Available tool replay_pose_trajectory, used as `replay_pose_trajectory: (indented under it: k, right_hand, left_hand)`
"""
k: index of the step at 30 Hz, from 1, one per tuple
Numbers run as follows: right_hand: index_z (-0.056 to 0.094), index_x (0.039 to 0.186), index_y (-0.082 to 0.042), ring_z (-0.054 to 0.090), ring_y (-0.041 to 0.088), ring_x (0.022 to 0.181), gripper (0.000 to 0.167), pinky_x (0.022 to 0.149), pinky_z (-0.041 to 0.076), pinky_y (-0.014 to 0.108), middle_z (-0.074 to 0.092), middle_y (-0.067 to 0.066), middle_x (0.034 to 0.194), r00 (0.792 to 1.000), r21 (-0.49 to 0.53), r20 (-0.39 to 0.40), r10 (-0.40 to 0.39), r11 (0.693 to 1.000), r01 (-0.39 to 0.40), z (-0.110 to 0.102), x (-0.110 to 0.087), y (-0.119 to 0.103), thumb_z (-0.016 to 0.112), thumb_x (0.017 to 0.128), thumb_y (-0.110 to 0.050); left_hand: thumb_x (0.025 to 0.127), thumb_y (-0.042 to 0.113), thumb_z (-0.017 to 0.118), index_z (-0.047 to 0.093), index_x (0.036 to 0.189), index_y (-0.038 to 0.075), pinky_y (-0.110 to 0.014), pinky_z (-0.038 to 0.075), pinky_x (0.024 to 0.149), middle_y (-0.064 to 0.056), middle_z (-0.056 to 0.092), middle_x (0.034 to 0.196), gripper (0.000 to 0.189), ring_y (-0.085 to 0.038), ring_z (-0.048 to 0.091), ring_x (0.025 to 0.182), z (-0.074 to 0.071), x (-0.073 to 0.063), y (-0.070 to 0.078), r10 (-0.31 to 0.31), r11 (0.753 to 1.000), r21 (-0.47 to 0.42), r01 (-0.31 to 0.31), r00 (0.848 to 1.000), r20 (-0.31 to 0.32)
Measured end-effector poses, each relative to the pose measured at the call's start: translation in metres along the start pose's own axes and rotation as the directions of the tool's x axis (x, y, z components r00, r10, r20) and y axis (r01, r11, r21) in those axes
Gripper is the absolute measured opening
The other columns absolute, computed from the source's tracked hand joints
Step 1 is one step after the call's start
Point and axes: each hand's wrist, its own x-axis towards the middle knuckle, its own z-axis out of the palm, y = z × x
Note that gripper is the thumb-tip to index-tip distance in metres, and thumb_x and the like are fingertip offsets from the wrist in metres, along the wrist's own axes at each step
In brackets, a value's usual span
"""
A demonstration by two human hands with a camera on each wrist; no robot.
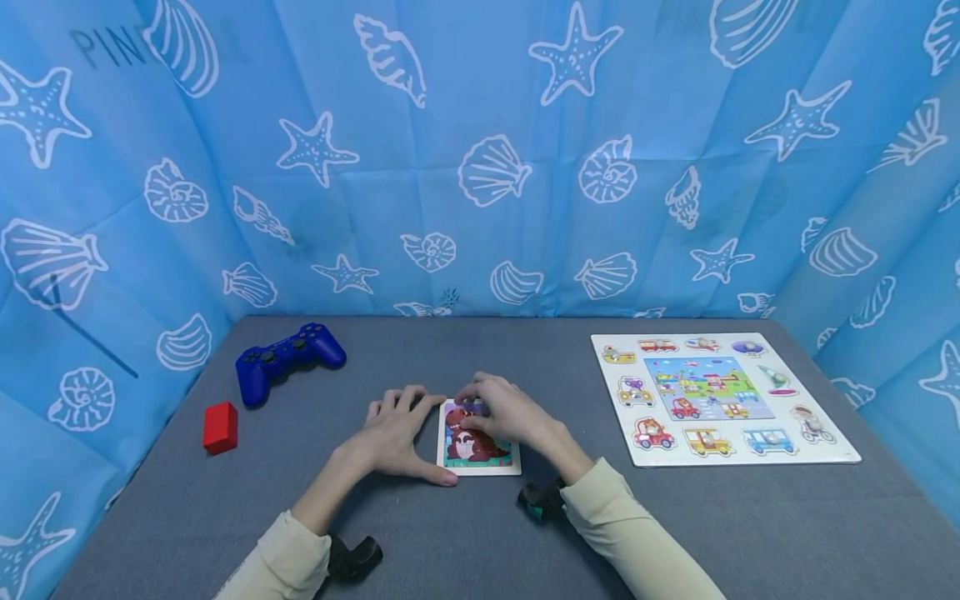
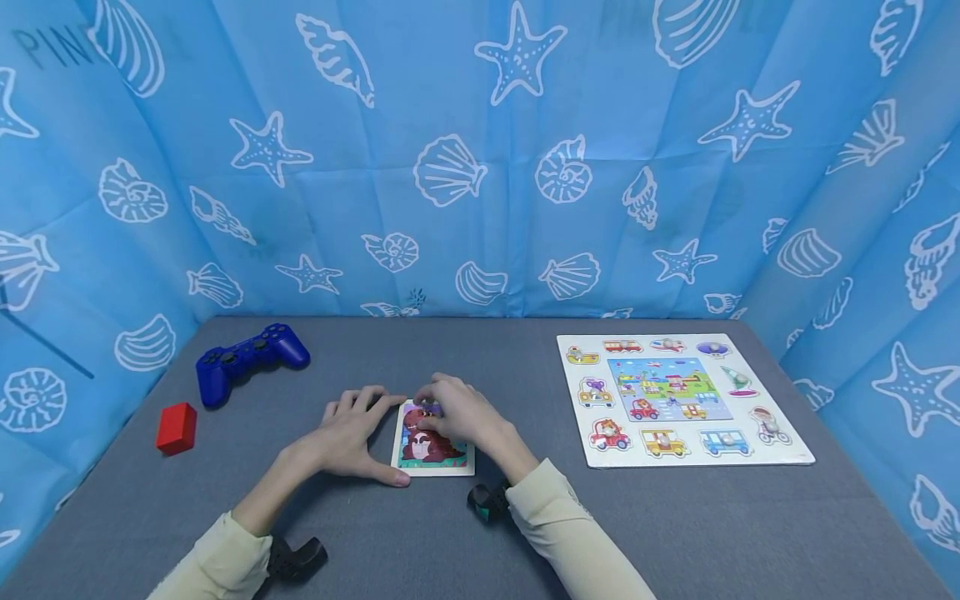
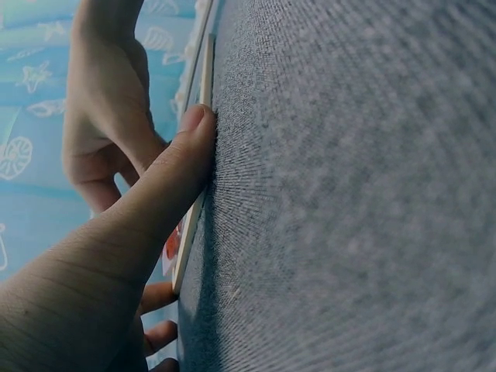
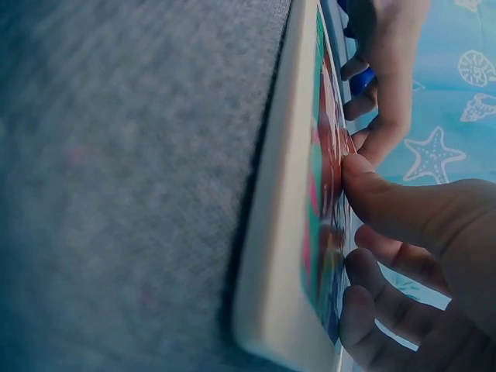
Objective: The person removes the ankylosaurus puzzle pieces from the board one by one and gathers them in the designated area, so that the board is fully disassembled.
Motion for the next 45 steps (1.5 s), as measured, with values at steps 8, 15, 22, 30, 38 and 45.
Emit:
replay_pose_trajectory:
  k: [8,15,22,30,38,45]
  right_hand:
    - [0.073,0.122,-0.006,0.057,0.013,0.083,0.028,0.072,0.05,0.03,0.066,0.008,0.109,1.0,-0.015,-0.011,-0.007,1.0,0.007,0.002,0.0,0.001,0.072,0.096,-0.016]
    - [0.071,0.123,-0.004,0.064,0.02,0.095,0.028,0.08,0.055,0.037,0.067,0.011,0.115,0.999,-0.012,-0.03,-0.012,1.0,0.012,0.002,-0.003,-0.001,0.07,0.097,-0.014]
    - [0.071,0.124,-0.005,0.066,0.02,0.098,0.028,0.081,0.056,0.036,0.069,0.011,0.115,0.998,-0.013,-0.056,-0.017,1.0,0.016,-0.002,-0.005,0.0,0.069,0.099,-0.016]
    - [0.071,0.123,-0.006,0.067,0.019,0.095,0.029,0.079,0.055,0.035,0.07,0.01,0.112,0.995,-0.056,-0.097,-0.002,0.998,-0.004,-0.016,-0.01,0.008,0.071,0.098,-0.02]
    - [0.071,0.123,-0.004,0.066,0.024,0.096,0.029,0.077,0.052,0.037,0.07,0.012,0.111,0.991,-0.073,-0.135,-0.001,0.997,-0.009,-0.033,-0.02,0.022,0.07,0.098,-0.018]
    - [0.071,0.121,-0.004,0.068,0.027,0.1,0.028,0.078,0.053,0.039,0.071,0.012,0.111,0.987,-0.089,-0.163,0.004,0.996,-0.018,-0.044,-0.028,0.036,0.071,0.097,-0.017]
  left_hand:
    - [0.065,0.08,0.078,0.037,0.157,0.027,-0.06,0.032,0.103,-0.012,0.035,0.158,0.113,-0.041,0.033,0.14,0.001,0.0,0.0,0.001,1.0,0.015,-0.001,1.0,-0.004]
    - [0.065,0.08,0.078,0.039,0.156,0.024,-0.06,0.032,0.101,-0.013,0.036,0.157,0.114,-0.042,0.034,0.139,0.001,-0.002,0.0,0.021,1.0,0.007,-0.02,1.0,-0.02]
    - [0.062,0.084,0.076,0.039,0.157,0.025,-0.06,0.032,0.103,-0.012,0.037,0.157,0.118,-0.04,0.035,0.138,0.001,-0.001,-0.002,0.019,0.999,0.027,-0.018,1.0,-0.025]
    - [0.061,0.082,0.079,0.043,0.155,0.021,-0.061,0.036,0.102,-0.013,0.042,0.153,0.117,-0.039,0.04,0.134,-0.001,-0.001,0.002,0.013,0.997,0.073,-0.01,0.999,-0.042]
    - [0.06,0.083,0.079,0.044,0.154,0.02,-0.061,0.038,0.104,-0.012,0.046,0.152,0.118,-0.037,0.044,0.134,-0.004,-0.006,-0.002,0.021,0.996,0.092,-0.016,0.998,-0.059]
    - [0.06,0.083,0.079,0.044,0.154,0.019,-0.058,0.04,0.103,-0.011,0.047,0.151,0.118,-0.034,0.046,0.133,-0.007,-0.013,-0.009,0.047,0.995,0.087,-0.042,0.997,-0.058]
